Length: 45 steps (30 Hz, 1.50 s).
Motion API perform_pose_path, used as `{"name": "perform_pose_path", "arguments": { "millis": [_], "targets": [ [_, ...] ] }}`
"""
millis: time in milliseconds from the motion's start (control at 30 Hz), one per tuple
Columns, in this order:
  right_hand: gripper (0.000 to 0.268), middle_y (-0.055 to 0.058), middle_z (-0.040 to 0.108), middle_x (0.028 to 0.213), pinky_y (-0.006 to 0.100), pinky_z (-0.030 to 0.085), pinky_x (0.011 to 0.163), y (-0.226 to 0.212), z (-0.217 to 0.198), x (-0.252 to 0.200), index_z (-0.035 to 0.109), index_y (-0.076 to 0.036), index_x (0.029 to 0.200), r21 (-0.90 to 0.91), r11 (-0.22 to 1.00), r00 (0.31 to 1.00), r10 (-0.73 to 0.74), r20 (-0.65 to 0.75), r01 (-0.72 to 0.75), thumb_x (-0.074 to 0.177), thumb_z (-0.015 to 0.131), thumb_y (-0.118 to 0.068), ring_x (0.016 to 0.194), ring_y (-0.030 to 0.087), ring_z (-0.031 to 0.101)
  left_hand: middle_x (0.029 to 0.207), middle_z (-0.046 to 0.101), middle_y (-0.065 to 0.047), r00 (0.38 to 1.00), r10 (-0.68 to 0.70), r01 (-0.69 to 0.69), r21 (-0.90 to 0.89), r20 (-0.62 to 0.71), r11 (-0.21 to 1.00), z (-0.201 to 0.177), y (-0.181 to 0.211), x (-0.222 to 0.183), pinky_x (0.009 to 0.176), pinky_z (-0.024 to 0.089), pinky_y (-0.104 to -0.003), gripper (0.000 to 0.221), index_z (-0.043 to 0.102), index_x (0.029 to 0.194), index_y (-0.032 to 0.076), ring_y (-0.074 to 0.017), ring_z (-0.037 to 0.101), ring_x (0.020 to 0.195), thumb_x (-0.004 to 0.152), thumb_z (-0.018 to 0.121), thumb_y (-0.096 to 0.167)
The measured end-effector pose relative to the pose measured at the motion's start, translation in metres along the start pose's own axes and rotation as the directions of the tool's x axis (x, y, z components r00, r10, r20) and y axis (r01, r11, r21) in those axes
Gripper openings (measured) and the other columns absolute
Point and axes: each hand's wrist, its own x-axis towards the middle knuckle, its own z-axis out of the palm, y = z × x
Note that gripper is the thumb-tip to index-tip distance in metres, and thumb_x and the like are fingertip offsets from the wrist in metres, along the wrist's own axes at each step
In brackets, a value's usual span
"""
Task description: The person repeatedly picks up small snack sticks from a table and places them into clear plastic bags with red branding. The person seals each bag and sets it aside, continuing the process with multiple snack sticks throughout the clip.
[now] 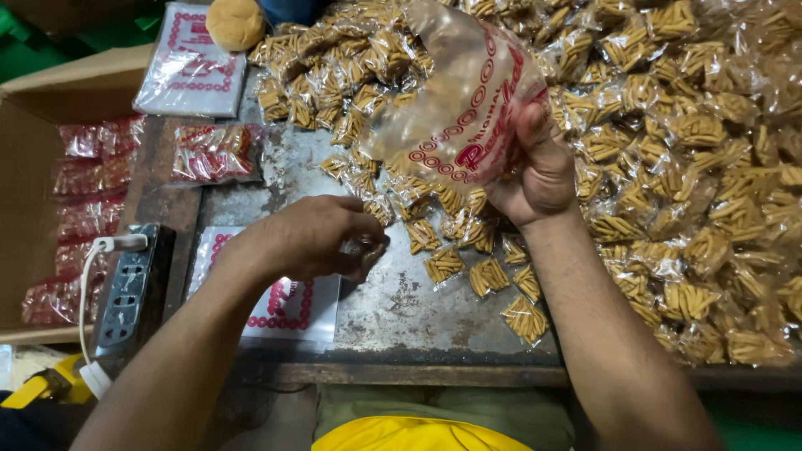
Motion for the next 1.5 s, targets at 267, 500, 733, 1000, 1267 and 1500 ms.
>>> {"name": "perform_pose_path", "arguments": {
  "millis": [267,500,733,1000,1267,1500],
  "targets": [
    [0.074,0.020,0.063,0.152,0.055,0.048,0.132,0.007,-0.012,0.003,0.054,-0.001,0.156,0.051,0.999,0.997,-0.006,0.079,0.002,0.096,0.089,-0.030,0.146,0.035,0.060,0.114,0.072,-0.003,0.977,-0.107,0.104,-0.026,-0.185,0.994,0.010,0.034,-0.030,0.068,0.060,-0.052,0.036,0.058,0.123,0.021,-0.0326,0.075,0.085,0.096,0.077,0.035],
    [0.068,0.014,0.064,0.154,0.055,0.046,0.135,0.004,-0.016,0.002,0.057,-0.010,0.156,0.031,0.999,0.996,-0.009,0.086,0.006,0.099,0.088,-0.030,0.150,0.032,0.058,0.128,0.064,-0.003,0.944,-0.296,0.266,-0.196,-0.145,0.944,0.035,0.048,-0.028,0.073,0.063,-0.049,0.029,0.068,0.126,0.027,-0.0328,0.077,0.084,0.099,0.071,0.036],
    [0.053,0.008,0.075,0.136,0.055,0.053,0.129,0.002,-0.008,0.003,0.068,-0.014,0.145,0.001,1.000,0.997,-0.020,0.074,0.020,0.100,0.090,-0.030,0.138,0.031,0.067,0.163,0.055,-0.009,0.911,-0.371,0.189,-0.617,-0.180,0.764,-0.020,0.031,-0.004,0.114,0.049,-0.051,0.077,0.054,0.156,0.023,-0.0332,0.062,0.138,0.084,0.080,0.038],
    [0.075,0.017,0.065,0.149,0.054,0.045,0.134,0.003,-0.007,0.002,0.056,-0.006,0.155,0.107,0.994,0.999,0.034,0.042,-0.039,0.093,0.093,-0.028,0.149,0.035,0.057,0.161,0.054,-0.012,0.886,-0.462,0.394,-0.583,0.035,0.710,-0.024,0.052,0.001,0.117,0.051,-0.049,0.076,0.051,0.154,0.012,-0.0316,0.060,0.141,0.085,0.083,0.022],
    [0.048,0.014,0.069,0.144,0.057,0.049,0.130,0.006,-0.003,0.001,0.065,-0.013,0.144,0.055,0.996,0.996,-0.068,0.060,0.064,0.101,0.079,-0.028,0.141,0.034,0.062,0.122,0.069,-0.009,0.897,-0.307,0.234,-0.248,-0.318,0.940,0.033,0.043,0.001,0.092,0.055,-0.057,0.060,0.058,0.134,0.023,-0.0423,0.070,0.111,0.081,0.085,0.032],
    [0.080,0.017,0.064,0.147,0.064,0.044,0.130,0.004,-0.009,-0.002,0.053,-0.009,0.158,0.195,0.971,0.990,0.121,0.079,-0.134,0.091,0.093,-0.028,0.148,0.040,0.055,0.112,0.070,-0.010,0.924,-0.362,0.346,-0.137,-0.123,0.928,0.024,0.053,-0.014,0.086,0.053,-0.053,0.032,0.067,0.116,0.019,-0.0366,0.069,0.102,0.090,0.079,0.034]
  ]
}}
